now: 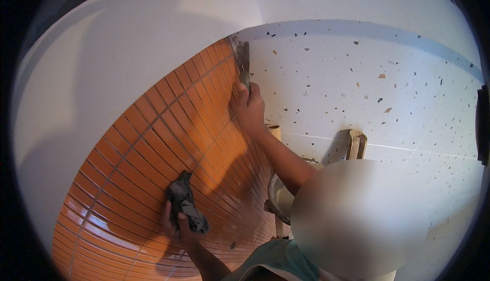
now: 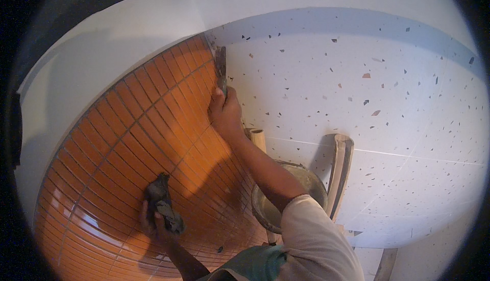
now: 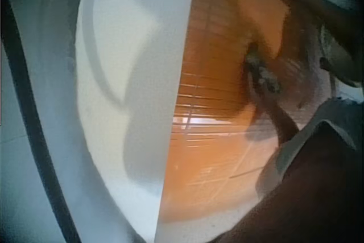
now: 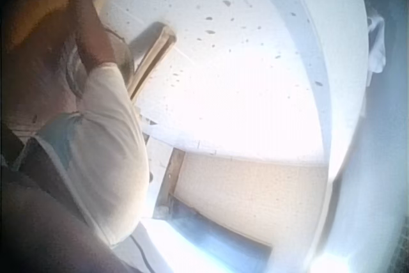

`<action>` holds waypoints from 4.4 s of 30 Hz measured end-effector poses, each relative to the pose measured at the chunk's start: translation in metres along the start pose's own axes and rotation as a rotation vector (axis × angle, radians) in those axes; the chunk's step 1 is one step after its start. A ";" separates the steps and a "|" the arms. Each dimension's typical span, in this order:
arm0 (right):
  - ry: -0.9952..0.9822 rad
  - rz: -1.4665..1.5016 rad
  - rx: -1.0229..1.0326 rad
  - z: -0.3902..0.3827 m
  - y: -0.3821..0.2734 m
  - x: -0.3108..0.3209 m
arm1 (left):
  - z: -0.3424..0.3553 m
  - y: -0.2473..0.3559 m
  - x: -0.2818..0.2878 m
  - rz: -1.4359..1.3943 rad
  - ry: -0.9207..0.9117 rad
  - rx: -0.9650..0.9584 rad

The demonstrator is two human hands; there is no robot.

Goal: The person applies grout to the joints of orange wall tiles using a rubber float. They repeatedly press the grout into the gaps and wipe the surface with a cloth to remove excess material. The person works on a vertical tiled surface, occasionally dipping the cloth into a bucket of water.

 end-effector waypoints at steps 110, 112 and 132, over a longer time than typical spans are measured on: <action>0.277 -0.235 -0.027 -0.072 0.048 0.342 | -0.048 -0.051 -0.265 -0.085 -0.431 -0.291; 0.084 -0.332 -0.224 -0.082 0.039 0.294 | -0.047 -0.052 -0.216 -0.201 -0.299 0.283; -0.225 -0.584 -0.239 -0.099 0.117 0.086 | 0.008 0.078 0.084 0.314 0.668 -0.637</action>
Point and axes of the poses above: each hand's wrist, its own z-axis towards the middle knuckle, its own x-axis out of the back of the hand, y = z × x, the point moved 9 cm from there along z, towards the middle knuckle, and after that the axes turned 10 degrees about y, right-handed, at the moved point
